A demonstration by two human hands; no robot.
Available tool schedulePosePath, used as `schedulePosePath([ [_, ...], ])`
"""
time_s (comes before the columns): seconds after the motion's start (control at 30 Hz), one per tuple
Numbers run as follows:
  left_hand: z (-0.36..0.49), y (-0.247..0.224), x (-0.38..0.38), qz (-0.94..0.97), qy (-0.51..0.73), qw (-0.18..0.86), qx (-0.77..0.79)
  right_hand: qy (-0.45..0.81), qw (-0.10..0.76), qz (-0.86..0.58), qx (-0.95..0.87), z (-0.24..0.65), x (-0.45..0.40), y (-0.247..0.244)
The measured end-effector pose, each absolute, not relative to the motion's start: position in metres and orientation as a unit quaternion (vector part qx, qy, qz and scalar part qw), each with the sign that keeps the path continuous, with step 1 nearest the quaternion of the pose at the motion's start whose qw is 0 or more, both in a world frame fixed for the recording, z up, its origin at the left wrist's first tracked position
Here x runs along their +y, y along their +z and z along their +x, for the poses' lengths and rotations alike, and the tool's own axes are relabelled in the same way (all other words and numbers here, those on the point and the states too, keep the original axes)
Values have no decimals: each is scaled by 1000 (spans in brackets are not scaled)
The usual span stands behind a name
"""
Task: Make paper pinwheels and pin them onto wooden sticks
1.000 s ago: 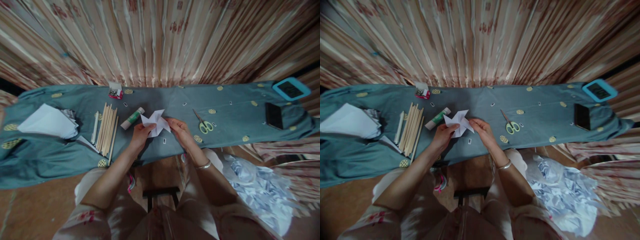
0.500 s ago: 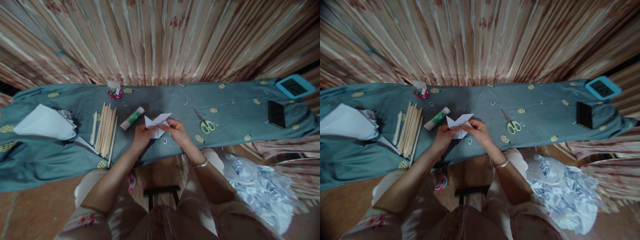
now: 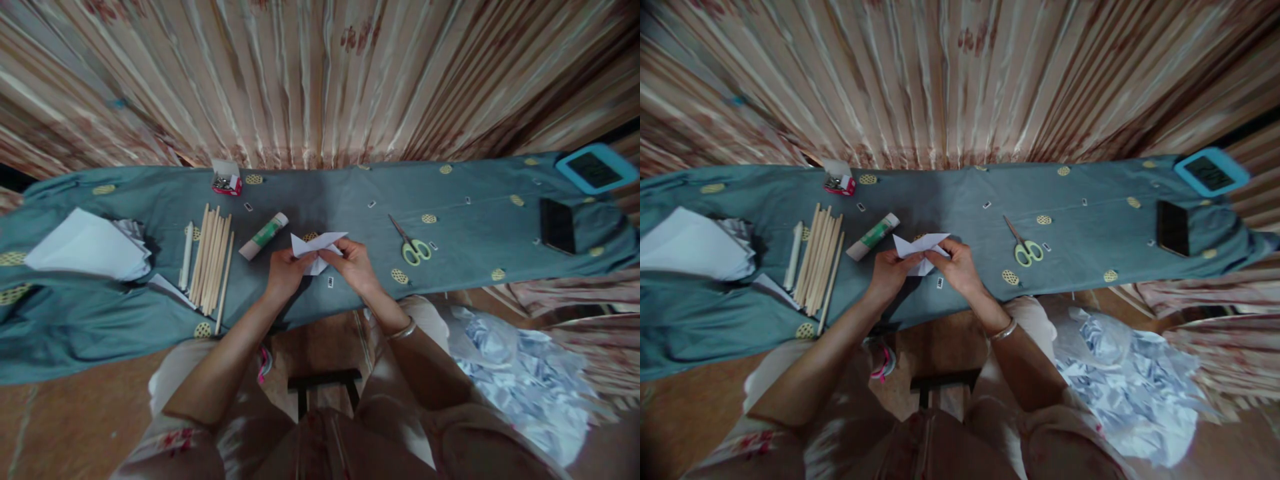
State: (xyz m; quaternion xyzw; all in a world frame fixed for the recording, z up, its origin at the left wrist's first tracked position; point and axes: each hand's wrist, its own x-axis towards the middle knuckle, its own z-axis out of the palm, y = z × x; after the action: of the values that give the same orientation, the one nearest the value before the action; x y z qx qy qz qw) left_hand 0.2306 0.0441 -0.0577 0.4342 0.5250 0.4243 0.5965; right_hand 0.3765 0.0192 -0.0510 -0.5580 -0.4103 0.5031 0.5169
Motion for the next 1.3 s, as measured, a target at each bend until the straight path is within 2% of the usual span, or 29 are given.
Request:
schedulePosePath([
  [0.47, 233, -43, 41, 401, 436, 630, 502, 582, 517, -519, -354, 376, 16, -44],
  [1.3, 232, -50, 43, 384, 450, 644, 485, 565, 501, -534, -379, 380, 18, -54],
])
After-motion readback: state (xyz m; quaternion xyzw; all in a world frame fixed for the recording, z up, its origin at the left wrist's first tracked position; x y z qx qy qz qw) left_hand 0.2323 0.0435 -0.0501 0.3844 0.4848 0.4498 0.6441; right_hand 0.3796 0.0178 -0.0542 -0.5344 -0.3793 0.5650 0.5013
